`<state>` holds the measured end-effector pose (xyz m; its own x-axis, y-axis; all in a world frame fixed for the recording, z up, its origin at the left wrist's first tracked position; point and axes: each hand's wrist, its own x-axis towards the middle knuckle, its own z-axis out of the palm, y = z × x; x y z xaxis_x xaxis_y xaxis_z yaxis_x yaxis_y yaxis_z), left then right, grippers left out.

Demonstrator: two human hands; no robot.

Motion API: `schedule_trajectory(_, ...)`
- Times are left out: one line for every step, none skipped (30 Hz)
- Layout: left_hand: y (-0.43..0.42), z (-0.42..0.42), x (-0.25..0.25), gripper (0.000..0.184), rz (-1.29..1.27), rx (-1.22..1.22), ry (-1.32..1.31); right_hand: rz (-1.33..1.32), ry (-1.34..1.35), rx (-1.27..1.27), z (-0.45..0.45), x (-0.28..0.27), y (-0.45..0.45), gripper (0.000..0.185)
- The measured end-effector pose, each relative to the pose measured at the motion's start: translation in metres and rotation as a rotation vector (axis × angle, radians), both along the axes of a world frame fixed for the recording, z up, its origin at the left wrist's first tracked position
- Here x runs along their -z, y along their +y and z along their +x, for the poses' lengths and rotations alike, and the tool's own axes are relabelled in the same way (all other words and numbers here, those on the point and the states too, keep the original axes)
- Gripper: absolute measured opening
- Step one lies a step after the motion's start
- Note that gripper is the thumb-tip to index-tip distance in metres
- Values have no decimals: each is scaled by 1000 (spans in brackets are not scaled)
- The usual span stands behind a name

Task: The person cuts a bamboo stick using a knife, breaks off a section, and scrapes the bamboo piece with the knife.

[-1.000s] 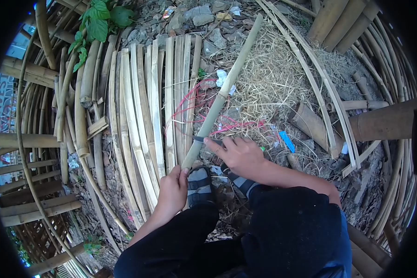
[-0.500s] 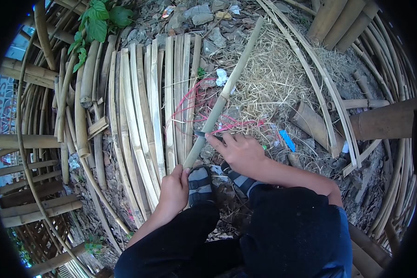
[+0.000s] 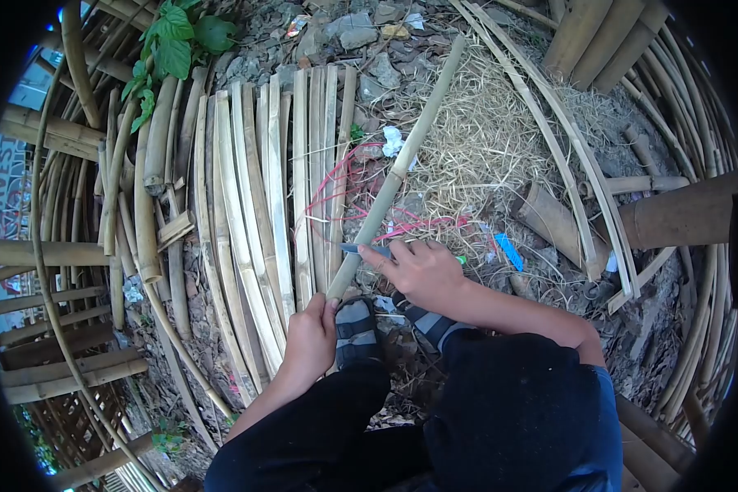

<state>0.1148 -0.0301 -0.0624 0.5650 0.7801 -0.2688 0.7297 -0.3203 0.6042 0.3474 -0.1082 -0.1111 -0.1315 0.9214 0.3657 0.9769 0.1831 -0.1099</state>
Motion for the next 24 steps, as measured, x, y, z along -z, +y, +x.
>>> schedule_trajectory(0, 0, -1, 28, 4, 8, 11, 4, 4, -5, 3, 1, 1, 55)
schedule_trajectory(0, 0, -1, 28, 9, 16, 21, 9, 7, -10, 4, 1, 1, 56)
schedule_trajectory(0, 0, -1, 28, 9, 15, 23, 10, 8, -10, 4, 2, 1, 56)
schedule_trajectory(-1, 0, -1, 27, -3, 7, 13, 26, -7, 9, 4, 2, 0, 58)
schedule_trajectory(-1, 1, -1, 27, -15, 2, 3, 43, -21, 30, 4, 2, -1, 60)
schedule_trajectory(-2, 1, -1, 27, -16, 3, 4, 42, -21, 31, 9, 4, 0, 60)
schedule_trajectory(-3, 0, -1, 27, -23, 2, 21, 25, -31, 88, 19, 5, 3, 62)
schedule_trajectory(-4, -1, -2, 27, -28, 4, 39, 9, -40, 146, 24, 7, 5, 64)
schedule_trajectory(-5, -2, -2, 27, -28, 1, 38, 10, -41, 144, 23, 9, 5, 64)
schedule_trajectory(-5, -2, -1, 27, -40, 1, 38, -19, -5, 145, 21, 13, 3, 65)
schedule_trajectory(-4, -3, 0, 27, -52, 7, 39, -49, 31, 153, 19, 13, 0, 66)
schedule_trajectory(-3, -2, 1, 27, -51, 12, 34, -48, 26, 157, 15, 11, -4, 66)
schedule_trajectory(-3, -2, 3, 27, -52, 14, 23, -82, 26, 99, 8, 7, -8, 63)
schedule_trajectory(-4, -4, 3, 26, -53, 16, 20, -118, 32, 41, 2, 5, -12, 61)
schedule_trajectory(-4, -4, 2, 26, -53, 18, 25, -13, -49, 3, -3, 4, -15, 60)
schedule_trajectory(-4, -4, 2, 26, -53, 20, 30, -13, -45, 7, 0, 7, -13, 60)
schedule_trajectory(-4, -4, 1, 26, -53, 21, 32, -3, -30, 62, 9, 13, -10, 60)
schedule_trajectory(-4, -5, 1, 26, -53, 23, 35, 8, -15, 117, 19, 20, -6, 60)
schedule_trajectory(-5, -5, 1, 27, -69, 13, 44, 35, 30, 110, 33, 30, 1, 60)
schedule_trajectory(-5, -4, 2, 27, -82, 3, 49, 37, 25, 110, 31, 27, 1, 60)
schedule_trajectory(-5, -4, 3, 27, -82, 7, 45, -2, 17, 112, 24, 24, -2, 58)
schedule_trajectory(-5, -7, 5, 27, -74, 16, 49, -44, 11, 117, 17, 19, -6, 57)
schedule_trajectory(-5, -6, 5, 28, -64, 21, 48, -131, -13, 54, 12, 11, -10, 56)
schedule_trajectory(-4, -4, 5, 28, -62, 16, 42, -129, -19, 50, 19, 13, -7, 56)
